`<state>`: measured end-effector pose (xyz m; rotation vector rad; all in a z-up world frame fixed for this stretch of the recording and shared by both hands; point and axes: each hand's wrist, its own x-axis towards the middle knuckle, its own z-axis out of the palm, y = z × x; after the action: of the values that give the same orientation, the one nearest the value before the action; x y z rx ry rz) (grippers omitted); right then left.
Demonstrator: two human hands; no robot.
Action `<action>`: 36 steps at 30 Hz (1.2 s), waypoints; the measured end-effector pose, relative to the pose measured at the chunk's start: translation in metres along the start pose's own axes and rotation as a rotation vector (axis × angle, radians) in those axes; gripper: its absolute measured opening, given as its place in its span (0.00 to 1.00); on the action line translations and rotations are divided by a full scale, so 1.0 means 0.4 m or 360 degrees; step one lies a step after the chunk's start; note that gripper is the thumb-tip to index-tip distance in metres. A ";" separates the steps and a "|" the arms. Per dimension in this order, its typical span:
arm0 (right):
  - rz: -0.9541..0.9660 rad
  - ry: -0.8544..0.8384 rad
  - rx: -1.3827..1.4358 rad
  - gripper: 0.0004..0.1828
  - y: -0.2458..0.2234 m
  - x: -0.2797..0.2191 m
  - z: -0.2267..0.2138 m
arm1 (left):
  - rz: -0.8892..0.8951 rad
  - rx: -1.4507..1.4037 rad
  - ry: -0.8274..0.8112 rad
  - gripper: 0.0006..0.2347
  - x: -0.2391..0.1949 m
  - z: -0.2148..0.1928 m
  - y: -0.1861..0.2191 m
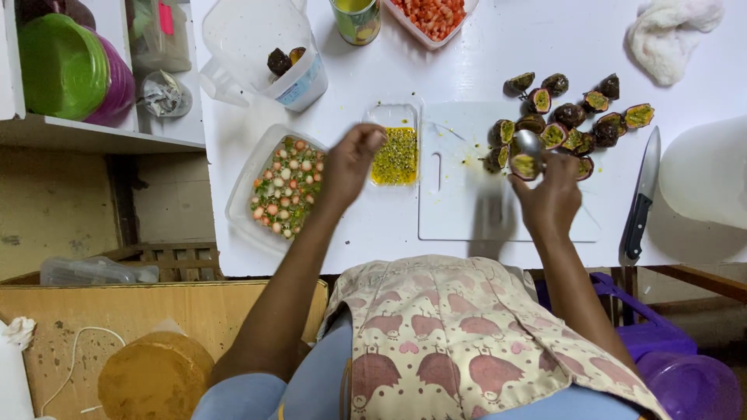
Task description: The person scoops the pulp and seeds from halved passion fruits using a spoon and places them into a clear plastic container. They handle the fruit halves one by one, discarding the empty skins into a nearby container.
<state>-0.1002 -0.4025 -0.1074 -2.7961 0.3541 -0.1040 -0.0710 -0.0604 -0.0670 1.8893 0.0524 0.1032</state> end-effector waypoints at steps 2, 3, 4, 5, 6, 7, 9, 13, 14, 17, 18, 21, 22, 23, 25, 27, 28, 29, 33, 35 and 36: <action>-0.0312 -0.0188 0.0305 0.33 -0.086 -0.016 -0.016 | -0.0672 -0.0613 -0.0632 0.18 -0.052 0.094 -0.110; -0.0310 -0.0191 0.0300 0.33 -0.131 -0.025 -0.020 | -0.0675 -0.0618 -0.0634 0.18 -0.069 0.114 -0.105; -0.0364 -0.0443 0.0393 0.33 -0.176 -0.032 -0.024 | -0.0908 -0.0886 -0.0738 0.25 -0.086 0.134 -0.099; -0.0416 -0.0695 0.0485 0.33 -0.221 -0.039 -0.027 | -0.1139 -0.1157 -0.0840 0.32 -0.102 0.154 -0.092; -0.0420 -0.0692 0.0485 0.33 -0.249 -0.044 -0.030 | -0.1134 -0.1157 -0.0839 0.32 -0.103 0.185 -0.143; -0.0519 -0.0775 0.0510 0.31 -0.278 -0.049 -0.033 | -0.1241 -0.1369 -0.0689 0.24 -0.104 0.215 -0.194; -0.0620 -0.0865 0.0533 0.30 -0.307 -0.064 -0.032 | -0.1349 -0.1582 -0.0525 0.16 -0.108 0.230 -0.232; -0.0623 -0.0770 0.0506 0.19 -0.291 -0.069 0.003 | -0.1254 -0.1739 -0.0302 0.15 -0.085 0.188 -0.245; -0.0600 -0.0720 0.0464 0.15 -0.279 -0.072 0.017 | -0.1180 -0.1784 -0.0240 0.15 -0.082 0.181 -0.263; -0.0641 -0.0796 0.0432 0.16 -0.285 -0.072 0.007 | -0.1107 -0.1889 -0.0212 0.14 -0.067 0.157 -0.257; -0.0641 -0.0795 0.0431 0.16 -0.286 -0.070 0.005 | -0.1106 -0.1890 -0.0213 0.14 -0.065 0.155 -0.254; -0.0591 -0.0916 0.0319 0.24 -0.291 -0.057 -0.003 | -0.1013 -0.1946 -0.0209 0.14 -0.053 0.152 -0.239; -0.0548 -0.0917 0.0317 0.23 -0.295 -0.053 -0.008 | -0.0929 -0.1940 -0.0221 0.15 -0.051 0.148 -0.230; -0.0506 -0.0917 0.0315 0.22 -0.297 -0.050 -0.011 | -0.0845 -0.1932 -0.0232 0.15 -0.049 0.145 -0.223; -0.0507 -0.0878 0.0370 0.19 -0.309 -0.045 -0.029 | -0.0807 -0.1974 -0.0242 0.15 -0.041 0.145 -0.208; -0.0517 -0.0847 0.0425 0.17 -0.321 -0.050 -0.038 | -0.0769 -0.2015 -0.0236 0.14 -0.043 0.145 -0.196; -0.0495 -0.0870 0.0451 0.16 -0.328 -0.052 -0.038 | -0.0747 -0.2039 -0.0243 0.14 -0.042 0.144 -0.192; -0.0473 -0.0894 0.0478 0.16 -0.335 -0.054 -0.037 | -0.0725 -0.2062 -0.0251 0.14 -0.041 0.144 -0.189; -0.0426 -0.0925 0.0514 0.16 -0.338 -0.067 -0.016 | -0.0747 -0.2038 -0.0259 0.14 -0.047 0.161 -0.225; -0.0418 -0.0885 0.0535 0.15 -0.336 -0.060 -0.009 | -0.0751 -0.2032 -0.0259 0.14 -0.052 0.171 -0.239; -0.0414 -0.0888 0.0535 0.15 -0.337 -0.060 -0.010 | -0.0756 -0.2032 -0.0259 0.14 -0.054 0.170 -0.235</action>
<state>-0.0926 -0.2736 -0.0610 -2.3898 -0.1510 0.5009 -0.0846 -0.0967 -0.1785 0.5723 0.2550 -0.2890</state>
